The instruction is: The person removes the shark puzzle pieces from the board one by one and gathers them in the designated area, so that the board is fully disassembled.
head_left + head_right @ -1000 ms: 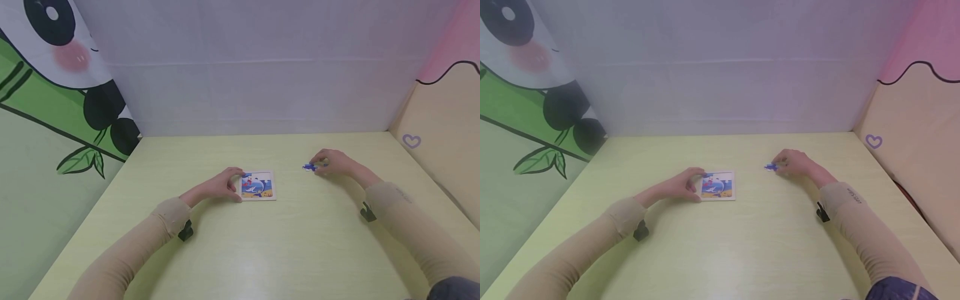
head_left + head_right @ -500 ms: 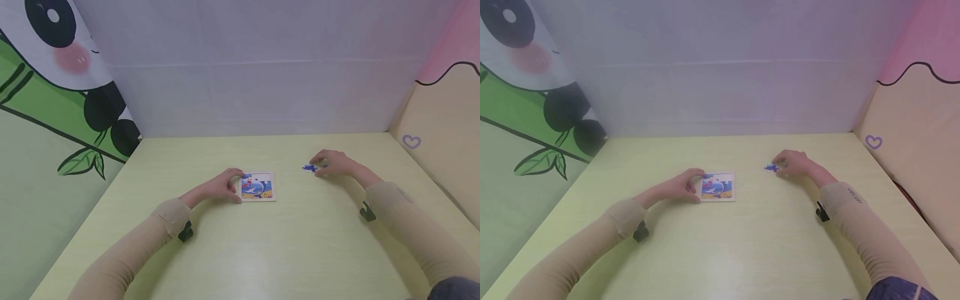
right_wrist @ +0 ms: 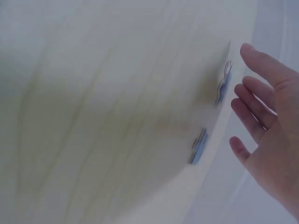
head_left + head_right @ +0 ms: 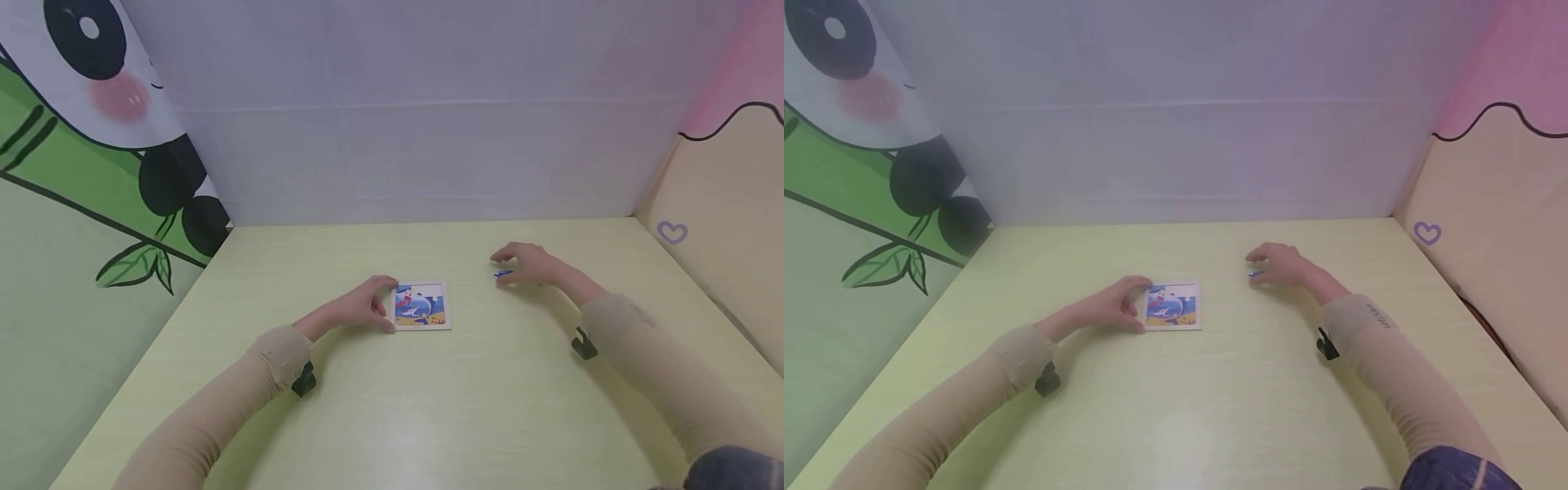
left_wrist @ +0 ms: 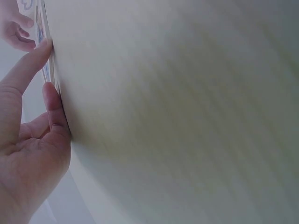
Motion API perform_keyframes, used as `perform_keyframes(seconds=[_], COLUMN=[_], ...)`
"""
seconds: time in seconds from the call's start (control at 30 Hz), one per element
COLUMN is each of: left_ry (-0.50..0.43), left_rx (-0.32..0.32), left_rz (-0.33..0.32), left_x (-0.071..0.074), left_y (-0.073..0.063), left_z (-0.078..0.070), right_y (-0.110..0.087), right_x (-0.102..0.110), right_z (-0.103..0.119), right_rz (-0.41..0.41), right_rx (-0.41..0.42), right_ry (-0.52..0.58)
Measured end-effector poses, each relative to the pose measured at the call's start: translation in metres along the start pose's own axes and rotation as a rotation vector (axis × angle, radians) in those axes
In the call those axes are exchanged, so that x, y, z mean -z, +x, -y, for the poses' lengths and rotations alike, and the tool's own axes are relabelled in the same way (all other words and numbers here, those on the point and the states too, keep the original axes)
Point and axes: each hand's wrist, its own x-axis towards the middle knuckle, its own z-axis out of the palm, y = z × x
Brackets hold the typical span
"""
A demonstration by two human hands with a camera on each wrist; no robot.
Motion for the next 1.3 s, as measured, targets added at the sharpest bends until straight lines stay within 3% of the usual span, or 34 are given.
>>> perform_keyframes(seconds=[0.6, 0.83, 1.3], left_ry=[0.008, 0.009, 0.002], left_rx=[0.004, 0.006, -0.031], left_rz=[-0.001, -0.006, -0.009], left_x=[-0.001, 0.0, 0.0], left_y=[0.0, 0.001, 0.0], left_z=[-0.001, 0.0, 0.002], right_y=[0.039, 0.043, 0.046], right_x=[-0.035, -0.051, -0.079], right_z=[0.059, 0.086, 0.115], right_rz=[-0.016, 0.01, 0.037], right_rx=[0.112, 0.133, 0.123], right_ry=[0.102, 0.153, 0.172])
